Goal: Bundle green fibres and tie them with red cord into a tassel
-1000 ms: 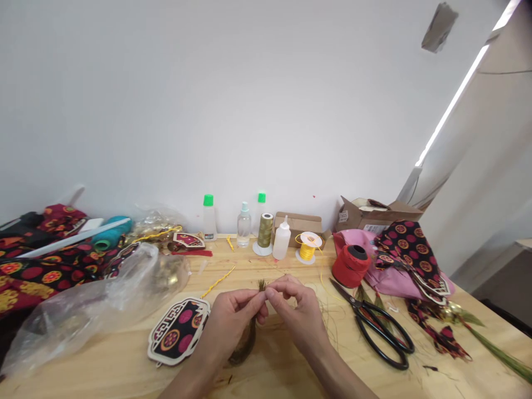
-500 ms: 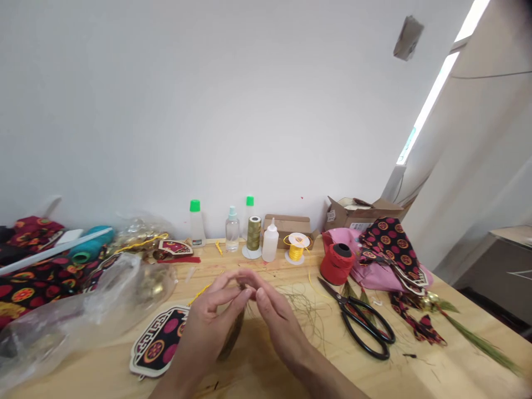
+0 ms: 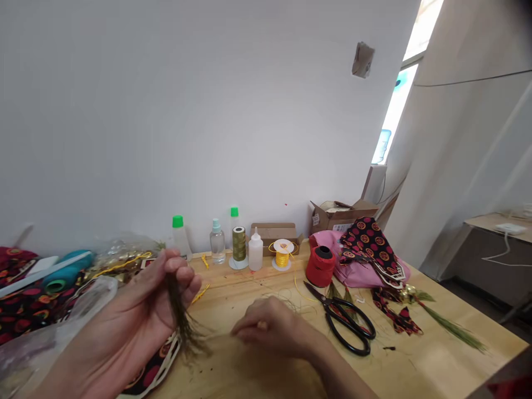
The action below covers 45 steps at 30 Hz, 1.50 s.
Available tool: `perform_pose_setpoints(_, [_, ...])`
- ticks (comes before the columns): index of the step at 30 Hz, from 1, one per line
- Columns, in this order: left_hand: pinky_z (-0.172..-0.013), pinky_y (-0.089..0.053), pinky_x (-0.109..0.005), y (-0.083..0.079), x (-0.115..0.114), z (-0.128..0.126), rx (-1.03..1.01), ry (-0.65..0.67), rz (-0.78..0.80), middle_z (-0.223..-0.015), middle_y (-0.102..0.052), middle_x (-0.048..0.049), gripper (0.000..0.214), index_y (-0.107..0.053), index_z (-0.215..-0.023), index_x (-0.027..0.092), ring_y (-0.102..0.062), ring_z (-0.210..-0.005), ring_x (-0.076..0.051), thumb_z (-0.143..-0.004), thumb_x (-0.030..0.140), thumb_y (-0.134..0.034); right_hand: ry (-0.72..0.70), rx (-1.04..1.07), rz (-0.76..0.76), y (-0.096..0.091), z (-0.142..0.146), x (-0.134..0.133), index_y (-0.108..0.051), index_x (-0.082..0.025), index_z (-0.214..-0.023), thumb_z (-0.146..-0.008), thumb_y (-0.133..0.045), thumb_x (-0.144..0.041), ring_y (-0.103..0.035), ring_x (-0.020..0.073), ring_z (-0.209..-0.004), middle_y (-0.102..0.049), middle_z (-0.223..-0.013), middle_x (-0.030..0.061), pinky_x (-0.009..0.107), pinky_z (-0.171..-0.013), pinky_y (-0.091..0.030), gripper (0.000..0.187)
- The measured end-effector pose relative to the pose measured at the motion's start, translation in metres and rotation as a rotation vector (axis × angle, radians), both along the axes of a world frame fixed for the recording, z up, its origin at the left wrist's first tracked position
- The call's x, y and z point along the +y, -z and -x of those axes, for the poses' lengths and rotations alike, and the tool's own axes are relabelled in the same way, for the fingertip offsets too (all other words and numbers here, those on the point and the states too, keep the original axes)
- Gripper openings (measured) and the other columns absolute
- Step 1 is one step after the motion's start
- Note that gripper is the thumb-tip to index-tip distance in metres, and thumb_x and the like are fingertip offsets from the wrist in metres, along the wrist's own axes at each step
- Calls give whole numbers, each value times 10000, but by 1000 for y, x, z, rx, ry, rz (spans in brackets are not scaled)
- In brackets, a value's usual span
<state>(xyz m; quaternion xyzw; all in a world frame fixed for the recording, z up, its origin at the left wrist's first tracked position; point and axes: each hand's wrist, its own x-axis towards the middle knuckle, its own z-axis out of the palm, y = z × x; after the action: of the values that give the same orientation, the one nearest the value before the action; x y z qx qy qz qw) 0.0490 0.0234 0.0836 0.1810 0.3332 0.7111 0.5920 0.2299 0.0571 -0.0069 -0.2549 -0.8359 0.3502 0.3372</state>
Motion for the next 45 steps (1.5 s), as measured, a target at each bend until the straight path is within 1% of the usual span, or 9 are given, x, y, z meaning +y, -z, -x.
perform_pose_setpoints(4, [-501, -556, -236, 28, 8, -5, -86, 142, 165, -565, -616, -8, 359, -597, -664, 144, -606, -469, -93, -841, 98, -288, 240, 18, -87, -21, -34, 18, -666, -185, -813, -752, -521, -222, -576, 128, -687, -649, -740, 23, 225, -620, -429, 161])
perform_pose_setpoints(7, [-489, -559, -239, 59, 20, -13, -193, 194, 285, -565, -636, -15, 286, -597, -702, 121, -620, -477, -104, -820, 58, -343, 288, -243, -219, -26, -43, 33, -668, -193, -746, -714, -565, -193, -567, 119, -637, -647, -686, 2, 211, -575, -415, 107])
perform_pose_setpoints(11, [-407, -526, -165, 90, 28, -18, -250, 213, 404, -594, -656, -32, 186, -593, -747, 109, -636, -517, -115, -787, 45, -423, 370, -447, -343, -13, -38, 48, -664, -196, -628, -666, -578, -117, -539, 149, -663, -630, -639, 9, 253, -615, -384, 122])
perform_pose_setpoints(15, [-371, -507, -172, 106, 24, -17, -192, 209, 463, -572, -653, -43, 153, -595, -746, 100, -639, -522, -141, -763, 35, -458, 438, -487, -343, 8, -37, 56, -658, -191, -641, -677, -544, -110, -501, 161, -693, -609, -669, 26, 265, -628, -350, 144])
perform_pose_setpoints(22, [-349, -466, -151, 108, 19, -25, -63, 180, 532, -597, -647, -58, 85, -612, -728, 77, -631, -526, -142, -709, 36, -539, 454, -622, -267, 22, -38, 60, -639, -209, -658, -694, -543, -162, -479, 143, -717, -590, -675, 0, 230, -624, -320, 114])
perform_pose_setpoints(31, [-333, -437, -130, 105, 17, -27, -42, 178, 570, -560, -638, -53, 71, -604, -699, 80, -620, -490, -126, -706, 39, -546, 379, -558, -266, 30, -34, 54, -604, -208, -675, -702, -558, -188, -462, 144, -720, -576, -700, -6, 253, -658, -312, 57])
perform_pose_setpoints(37, [-333, -436, -134, 104, 18, -25, -53, 184, 564, -554, -639, -55, 67, -607, -682, 84, -621, -484, -133, -701, 47, -555, 122, -559, -172, 16, -46, 41, -575, -199, -638, -646, -603, -116, -471, 118, -693, -549, -649, -35, 227, -646, -333, 88])
perform_pose_setpoints(40, [-319, -429, -132, 101, 17, -27, -88, 206, 581, -528, -628, -40, 63, -608, -652, 89, -615, -466, -130, -690, 55, -571, -14, -471, -64, 6, -54, 35, -564, -188, -654, -683, -599, -203, -489, 110, -680, -540, -663, -23, 209, -628, -366, 48])
perform_pose_setpoints(45, [-346, -449, -135, 102, 15, -26, -99, 271, 539, -537, -629, -45, 52, -621, -654, 85, -618, -486, -128, -684, 66, -583, 113, -443, -105, -2, -60, 38, -568, -168, -578, -765, -507, -253, -481, 114, -618, -500, -594, -8, 223, -581, -354, 214])
